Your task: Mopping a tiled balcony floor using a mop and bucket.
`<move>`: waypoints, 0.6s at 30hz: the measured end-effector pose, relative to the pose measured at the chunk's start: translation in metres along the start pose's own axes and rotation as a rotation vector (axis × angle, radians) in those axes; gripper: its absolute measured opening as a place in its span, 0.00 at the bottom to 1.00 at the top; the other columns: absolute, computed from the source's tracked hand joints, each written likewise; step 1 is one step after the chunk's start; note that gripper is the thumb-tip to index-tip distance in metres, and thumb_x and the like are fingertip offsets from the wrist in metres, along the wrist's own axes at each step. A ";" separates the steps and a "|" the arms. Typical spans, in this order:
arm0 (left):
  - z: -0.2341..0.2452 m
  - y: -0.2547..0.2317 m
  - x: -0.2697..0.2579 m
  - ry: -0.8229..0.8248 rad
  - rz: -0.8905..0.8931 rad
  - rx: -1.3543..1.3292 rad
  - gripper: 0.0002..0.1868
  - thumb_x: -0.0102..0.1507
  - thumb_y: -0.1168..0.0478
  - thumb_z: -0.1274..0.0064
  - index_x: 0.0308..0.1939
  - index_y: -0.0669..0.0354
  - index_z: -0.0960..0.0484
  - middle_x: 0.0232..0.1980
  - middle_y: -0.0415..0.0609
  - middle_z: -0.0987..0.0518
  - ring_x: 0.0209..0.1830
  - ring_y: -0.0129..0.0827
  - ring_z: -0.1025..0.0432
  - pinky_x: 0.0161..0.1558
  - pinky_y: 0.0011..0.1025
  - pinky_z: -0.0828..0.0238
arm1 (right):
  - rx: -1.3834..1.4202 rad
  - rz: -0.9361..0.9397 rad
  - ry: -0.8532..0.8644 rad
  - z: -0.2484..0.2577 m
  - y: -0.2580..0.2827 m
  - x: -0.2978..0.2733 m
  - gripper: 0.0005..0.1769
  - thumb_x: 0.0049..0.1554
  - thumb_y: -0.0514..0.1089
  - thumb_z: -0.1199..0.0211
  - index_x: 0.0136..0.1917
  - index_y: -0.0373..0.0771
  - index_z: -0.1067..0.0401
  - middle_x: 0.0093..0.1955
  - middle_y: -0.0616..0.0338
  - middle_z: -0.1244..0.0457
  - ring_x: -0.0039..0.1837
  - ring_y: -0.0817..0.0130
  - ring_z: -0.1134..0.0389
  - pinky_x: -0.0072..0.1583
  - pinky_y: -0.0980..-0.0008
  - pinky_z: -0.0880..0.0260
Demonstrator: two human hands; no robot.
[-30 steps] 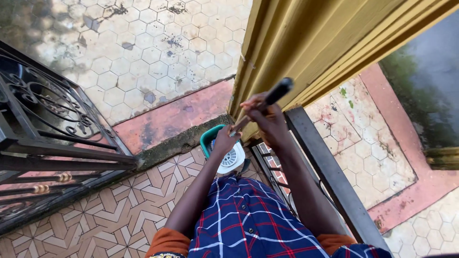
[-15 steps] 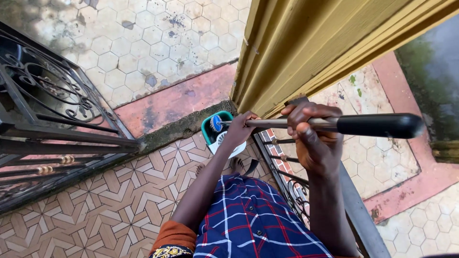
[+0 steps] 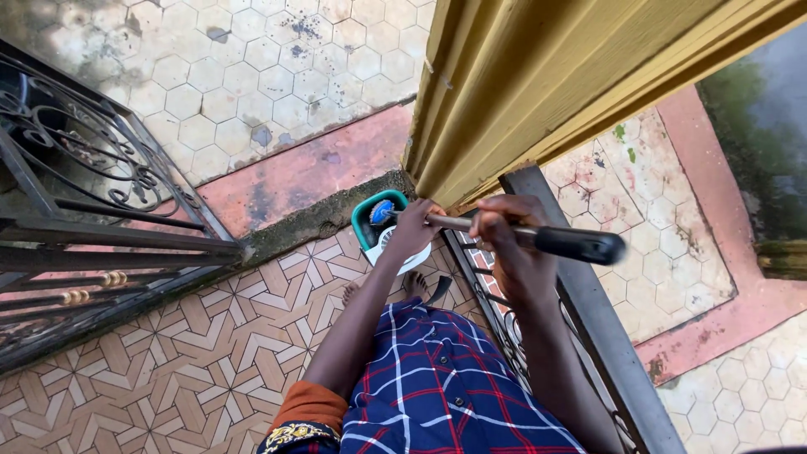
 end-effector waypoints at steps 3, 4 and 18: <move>-0.016 0.022 -0.011 -0.240 0.051 0.000 0.11 0.58 0.66 0.40 0.45 0.58 0.18 0.47 0.58 0.23 0.52 0.53 0.28 0.54 0.45 0.31 | -0.033 -0.190 -0.049 -0.002 -0.056 -0.007 0.15 0.66 0.44 0.37 0.62 0.33 0.29 0.47 0.56 0.35 0.48 0.73 0.34 0.49 0.75 0.37; -0.016 0.022 -0.013 -0.244 0.055 0.001 0.11 0.58 0.66 0.40 0.45 0.58 0.18 0.47 0.58 0.23 0.52 0.53 0.28 0.54 0.45 0.31 | -0.030 -0.193 -0.044 -0.006 -0.064 -0.007 0.15 0.66 0.44 0.37 0.62 0.33 0.29 0.47 0.56 0.35 0.48 0.73 0.34 0.49 0.75 0.37; -0.037 0.132 -0.044 -0.260 0.257 -0.105 0.20 0.55 0.70 0.49 0.52 0.63 0.23 0.52 0.61 0.22 0.56 0.57 0.28 0.55 0.45 0.31 | -0.371 -0.229 0.384 -0.052 -0.127 -0.014 0.15 0.64 0.47 0.38 0.60 0.37 0.25 0.55 0.55 0.31 0.54 0.71 0.30 0.56 0.70 0.29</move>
Point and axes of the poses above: each hand's wrist, its own x-axis towards the middle knuckle, its own z-axis out of the back of the hand, y = z × x, the point moved 4 cm from there along x, towards the middle knuckle
